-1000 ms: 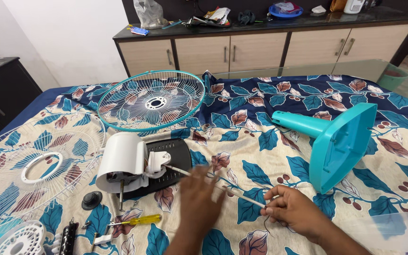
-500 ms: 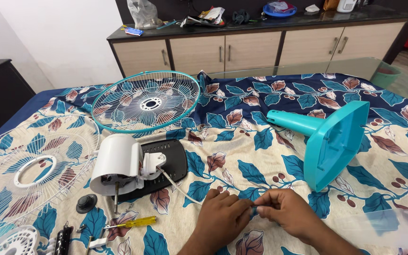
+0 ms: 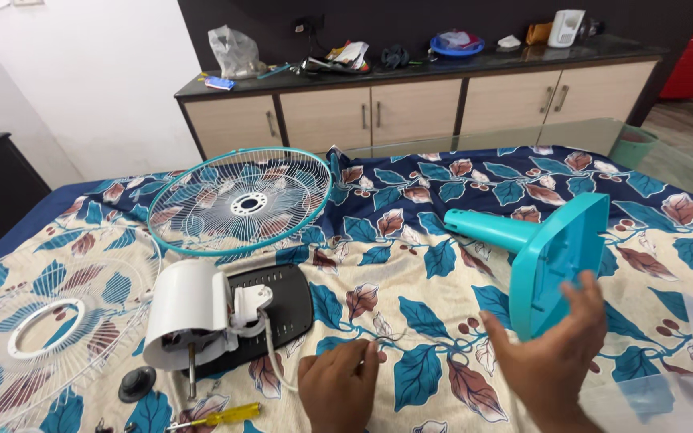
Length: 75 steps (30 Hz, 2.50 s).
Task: The person disassembles a teal LG fan, removes the motor housing, and works on the internal wiring and switch. They use a screwdriver to loosen screws and connect wires to the switch terminals inside the fan body.
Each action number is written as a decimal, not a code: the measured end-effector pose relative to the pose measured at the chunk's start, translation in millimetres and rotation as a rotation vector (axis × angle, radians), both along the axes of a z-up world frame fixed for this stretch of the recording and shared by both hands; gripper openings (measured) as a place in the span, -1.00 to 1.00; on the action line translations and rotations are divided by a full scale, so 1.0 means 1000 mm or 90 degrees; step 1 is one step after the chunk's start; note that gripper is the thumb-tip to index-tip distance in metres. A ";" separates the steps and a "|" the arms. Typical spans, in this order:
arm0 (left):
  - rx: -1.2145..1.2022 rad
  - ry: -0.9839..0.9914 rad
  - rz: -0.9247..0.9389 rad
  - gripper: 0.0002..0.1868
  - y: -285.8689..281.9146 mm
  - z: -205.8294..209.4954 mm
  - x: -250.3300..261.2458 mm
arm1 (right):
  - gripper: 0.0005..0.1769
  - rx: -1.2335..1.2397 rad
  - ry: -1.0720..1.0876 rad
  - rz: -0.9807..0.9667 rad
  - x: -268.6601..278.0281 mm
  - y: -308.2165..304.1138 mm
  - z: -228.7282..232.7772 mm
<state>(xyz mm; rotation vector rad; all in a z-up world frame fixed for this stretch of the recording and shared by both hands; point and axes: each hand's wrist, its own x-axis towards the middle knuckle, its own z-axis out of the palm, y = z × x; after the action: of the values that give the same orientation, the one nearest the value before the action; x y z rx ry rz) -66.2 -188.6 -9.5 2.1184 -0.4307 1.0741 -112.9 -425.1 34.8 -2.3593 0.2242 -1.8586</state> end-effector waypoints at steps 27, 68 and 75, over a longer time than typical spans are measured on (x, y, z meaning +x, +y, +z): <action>-0.044 0.000 0.066 -0.86 0.014 0.007 0.000 | -0.55 0.665 0.058 0.559 0.044 -0.219 -0.101; -0.117 0.171 -0.096 -0.78 0.019 0.005 0.008 | -0.42 1.296 0.267 0.725 0.073 -0.043 0.010; -0.066 0.108 -0.193 -0.83 0.017 0.019 -0.003 | -0.43 1.356 0.271 0.810 0.073 -0.055 0.019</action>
<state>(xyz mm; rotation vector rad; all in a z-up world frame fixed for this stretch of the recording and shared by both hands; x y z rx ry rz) -69.4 -171.4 9.6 1.9570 -0.5785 0.7228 -39.7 -479.6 53.7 -0.6593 0.3129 0.0567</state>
